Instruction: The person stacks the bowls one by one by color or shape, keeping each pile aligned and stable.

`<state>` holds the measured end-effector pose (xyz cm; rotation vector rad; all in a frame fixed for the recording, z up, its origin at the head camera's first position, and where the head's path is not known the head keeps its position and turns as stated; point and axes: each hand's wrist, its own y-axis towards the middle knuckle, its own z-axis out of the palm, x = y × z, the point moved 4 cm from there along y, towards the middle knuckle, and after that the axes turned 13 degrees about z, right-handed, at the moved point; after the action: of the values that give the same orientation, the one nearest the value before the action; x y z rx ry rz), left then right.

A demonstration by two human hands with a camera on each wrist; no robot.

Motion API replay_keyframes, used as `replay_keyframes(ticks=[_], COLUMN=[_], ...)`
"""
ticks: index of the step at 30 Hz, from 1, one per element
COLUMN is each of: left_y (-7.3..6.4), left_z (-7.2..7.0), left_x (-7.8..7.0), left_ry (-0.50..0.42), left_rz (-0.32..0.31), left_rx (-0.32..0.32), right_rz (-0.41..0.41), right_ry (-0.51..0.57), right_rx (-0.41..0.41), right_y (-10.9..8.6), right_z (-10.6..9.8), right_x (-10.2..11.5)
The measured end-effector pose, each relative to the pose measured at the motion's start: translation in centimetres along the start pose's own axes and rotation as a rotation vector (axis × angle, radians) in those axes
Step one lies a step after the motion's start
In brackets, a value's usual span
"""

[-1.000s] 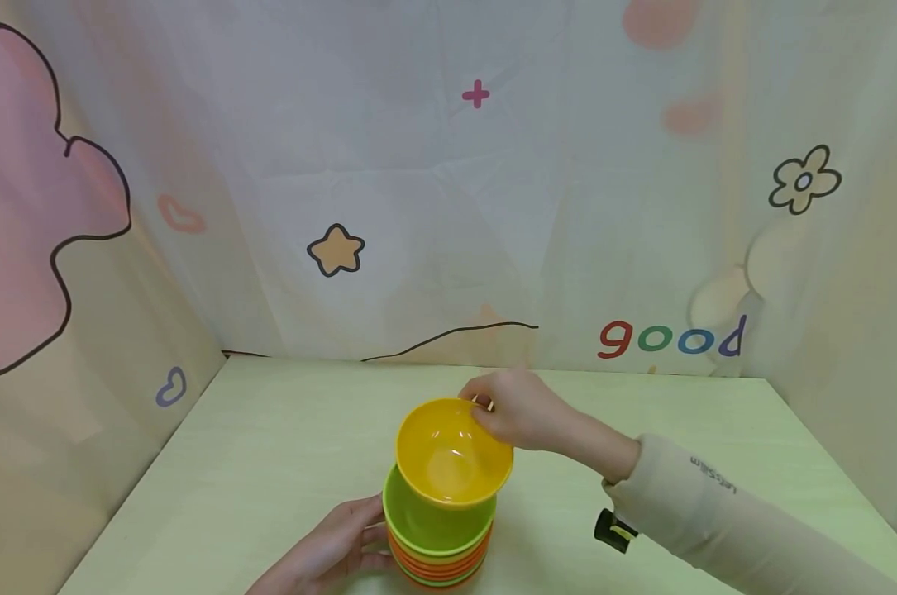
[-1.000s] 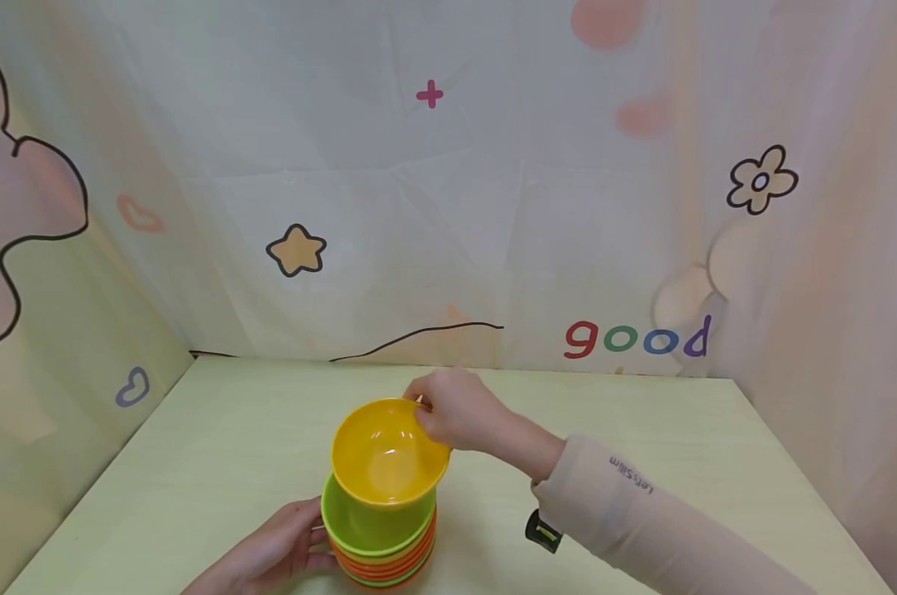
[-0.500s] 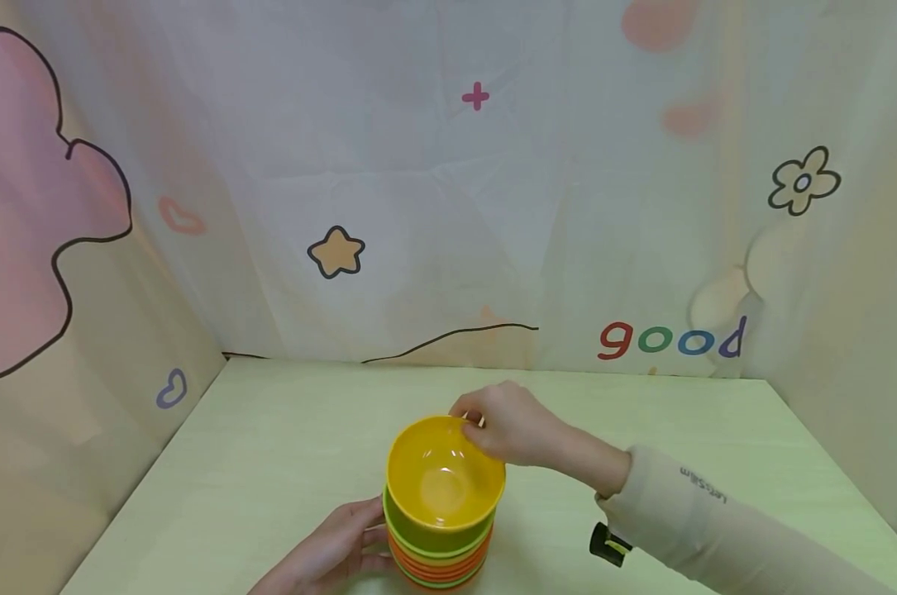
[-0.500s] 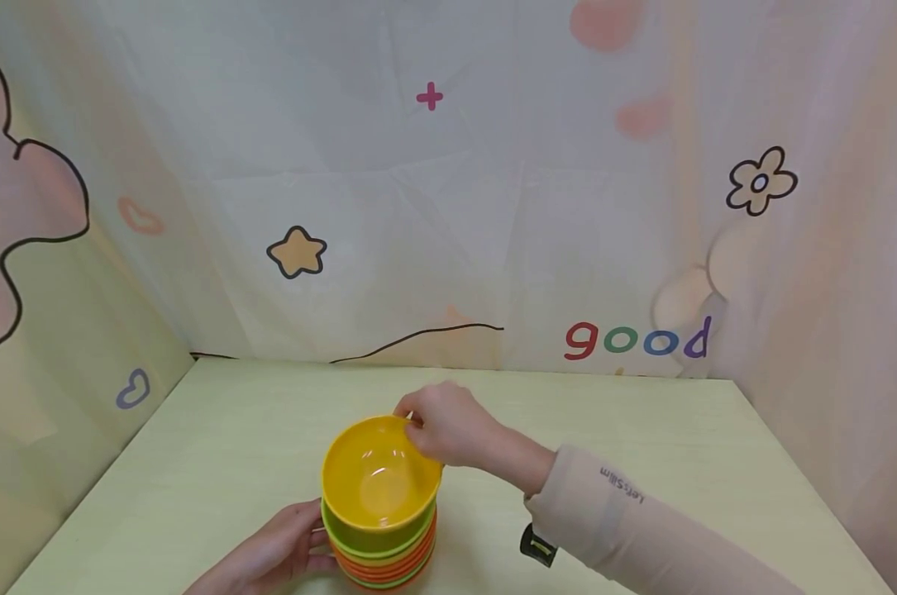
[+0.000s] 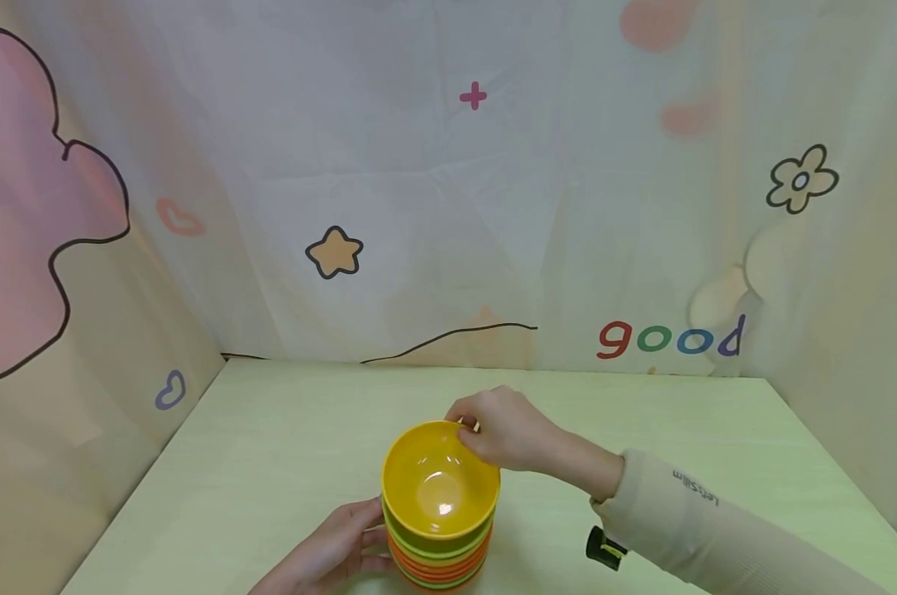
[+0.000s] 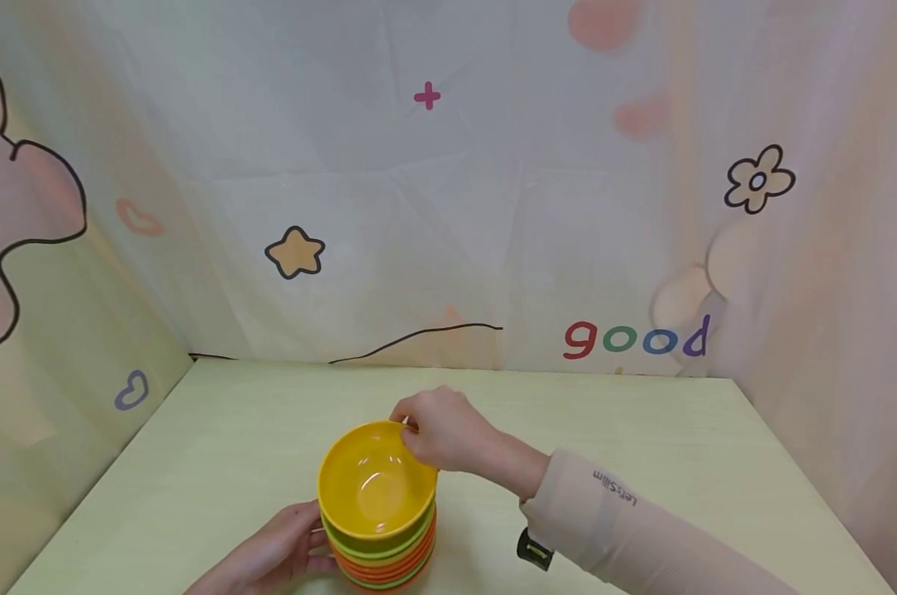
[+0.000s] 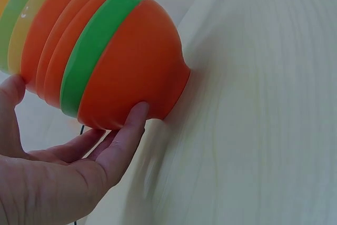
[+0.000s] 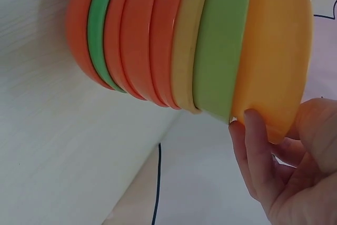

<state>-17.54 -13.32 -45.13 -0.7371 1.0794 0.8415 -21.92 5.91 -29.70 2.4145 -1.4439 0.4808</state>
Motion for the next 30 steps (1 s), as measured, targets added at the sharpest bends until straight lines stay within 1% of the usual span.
replay_keyframes(ticks=[8,11,18,24,30], left_y=[-0.01,0.06,0.19,0.12,-0.06], left_z=[0.16,0.08,0.0,-0.01,0.0], left_x=[-0.16,-0.17,-0.13,-0.21,-0.06], left_ry=[-0.012,-0.011,-0.011,-0.007,-0.013], left_rz=[0.007,0.001,-0.021,-0.021,-0.005], left_rx=[0.022,0.015,-0.025,-0.028,-0.009], right_rz=[-0.004,-0.01,-0.012,-0.003,-0.003], right_ry=[0.003,-0.002,-0.009,-0.005,-0.003], right_rx=[-0.014,-0.024,-0.043,-0.05,-0.049], right_y=[0.01,0.05,0.1,-0.01,-0.15], right_z=[-0.05,-0.02,0.14,0.29,0.45], right_x=[0.09,0.06,0.09,0.15,0.21])
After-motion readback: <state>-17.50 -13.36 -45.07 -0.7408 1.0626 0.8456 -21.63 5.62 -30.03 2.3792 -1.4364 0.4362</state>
